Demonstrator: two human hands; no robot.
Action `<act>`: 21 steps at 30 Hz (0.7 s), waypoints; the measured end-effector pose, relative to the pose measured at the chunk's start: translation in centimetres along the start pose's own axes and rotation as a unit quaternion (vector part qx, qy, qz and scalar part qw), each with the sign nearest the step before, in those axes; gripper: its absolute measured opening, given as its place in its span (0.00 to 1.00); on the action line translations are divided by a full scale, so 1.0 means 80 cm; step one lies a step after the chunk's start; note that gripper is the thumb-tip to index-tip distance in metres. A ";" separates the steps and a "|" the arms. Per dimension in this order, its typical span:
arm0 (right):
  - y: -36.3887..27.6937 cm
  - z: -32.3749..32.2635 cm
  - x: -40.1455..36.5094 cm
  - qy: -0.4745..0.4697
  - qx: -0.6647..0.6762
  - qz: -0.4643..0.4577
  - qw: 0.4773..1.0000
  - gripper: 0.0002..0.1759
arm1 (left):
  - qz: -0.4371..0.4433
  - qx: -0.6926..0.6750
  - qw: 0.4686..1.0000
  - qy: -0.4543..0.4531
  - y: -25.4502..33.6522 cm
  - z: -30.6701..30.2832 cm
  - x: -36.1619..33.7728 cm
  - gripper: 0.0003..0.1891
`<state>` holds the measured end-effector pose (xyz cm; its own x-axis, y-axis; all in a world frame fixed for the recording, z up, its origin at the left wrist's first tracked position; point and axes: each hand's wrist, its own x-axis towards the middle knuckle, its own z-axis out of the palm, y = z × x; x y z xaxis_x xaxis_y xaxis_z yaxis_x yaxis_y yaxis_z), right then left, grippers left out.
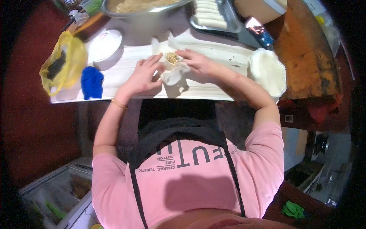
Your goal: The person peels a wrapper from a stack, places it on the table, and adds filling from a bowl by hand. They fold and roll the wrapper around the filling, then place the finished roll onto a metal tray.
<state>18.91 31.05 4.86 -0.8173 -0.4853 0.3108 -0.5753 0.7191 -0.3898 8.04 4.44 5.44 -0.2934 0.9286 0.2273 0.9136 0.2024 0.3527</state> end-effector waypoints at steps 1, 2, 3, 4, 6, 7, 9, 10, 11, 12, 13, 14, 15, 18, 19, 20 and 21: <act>0.006 0.003 -0.001 0.025 0.043 0.013 0.999 0.19 | 0.001 0.018 1.000 -0.001 0.001 0.000 0.001 0.20; 0.012 0.005 -0.004 0.026 0.041 0.011 0.999 0.19 | 0.003 0.035 0.999 -0.003 0.002 0.001 0.003 0.21; 0.010 0.002 -0.003 0.024 0.050 0.009 0.998 0.19 | 0.004 0.036 0.999 -0.001 0.003 0.005 0.004 0.21; 0.010 -0.001 -0.002 0.023 0.060 0.006 0.998 0.20 | -0.004 0.064 0.998 0.003 0.003 0.013 0.005 0.21; -0.008 -0.013 -0.002 0.013 0.058 0.029 0.998 0.20 | -0.011 0.093 0.996 0.008 -0.002 0.026 0.006 0.21; -0.017 -0.018 0.000 0.002 0.058 0.054 0.997 0.20 | 0.002 0.099 0.994 0.035 -0.005 0.031 0.006 0.19; -0.015 -0.015 0.001 0.007 0.053 0.047 0.997 0.20 | 0.013 0.104 0.993 0.062 -0.008 0.034 0.005 0.19; -0.015 -0.013 0.002 0.011 0.048 0.041 0.998 0.20 | 0.015 0.107 0.992 0.062 -0.007 0.033 0.005 0.18; -0.017 -0.011 0.002 0.010 0.048 0.040 0.998 0.20 | 0.017 0.109 0.992 0.063 -0.007 0.032 0.005 0.18; -0.023 -0.010 0.005 0.024 0.038 0.055 0.998 0.20 | 0.016 0.110 0.992 0.064 -0.005 0.030 0.005 0.18; -0.026 -0.009 0.008 0.038 0.028 0.070 0.996 0.19 | 0.025 0.119 0.991 0.064 -0.005 0.029 0.006 0.18; -0.022 -0.004 0.009 0.038 0.028 0.069 0.997 0.19 | 0.034 0.127 0.989 0.064 -0.005 0.027 0.007 0.19; -0.015 0.002 0.010 0.044 -0.010 0.051 0.998 0.19 | 0.034 0.128 0.989 0.064 -0.007 0.028 0.007 0.19; -0.004 0.018 0.013 0.092 -0.029 0.033 0.995 0.18 | 0.038 0.135 0.988 0.067 -0.015 0.036 0.007 0.20; -0.004 0.021 0.016 0.133 -0.010 0.033 0.991 0.20 | 0.032 0.115 0.989 0.082 -0.018 0.038 0.007 0.22; -0.003 0.022 0.018 0.133 -0.010 0.032 0.991 0.20 | 0.025 0.095 0.990 0.098 -0.021 0.040 0.007 0.23; -0.003 0.022 0.021 0.139 0.006 0.054 0.989 0.17 | 0.025 0.095 0.990 0.099 -0.019 0.039 0.009 0.23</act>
<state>17.60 29.20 3.98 -0.8335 -0.2495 0.4930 -0.4875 0.7520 -0.4436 7.28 5.77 2.24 -0.2783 0.8640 0.4196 0.9595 0.2300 0.1629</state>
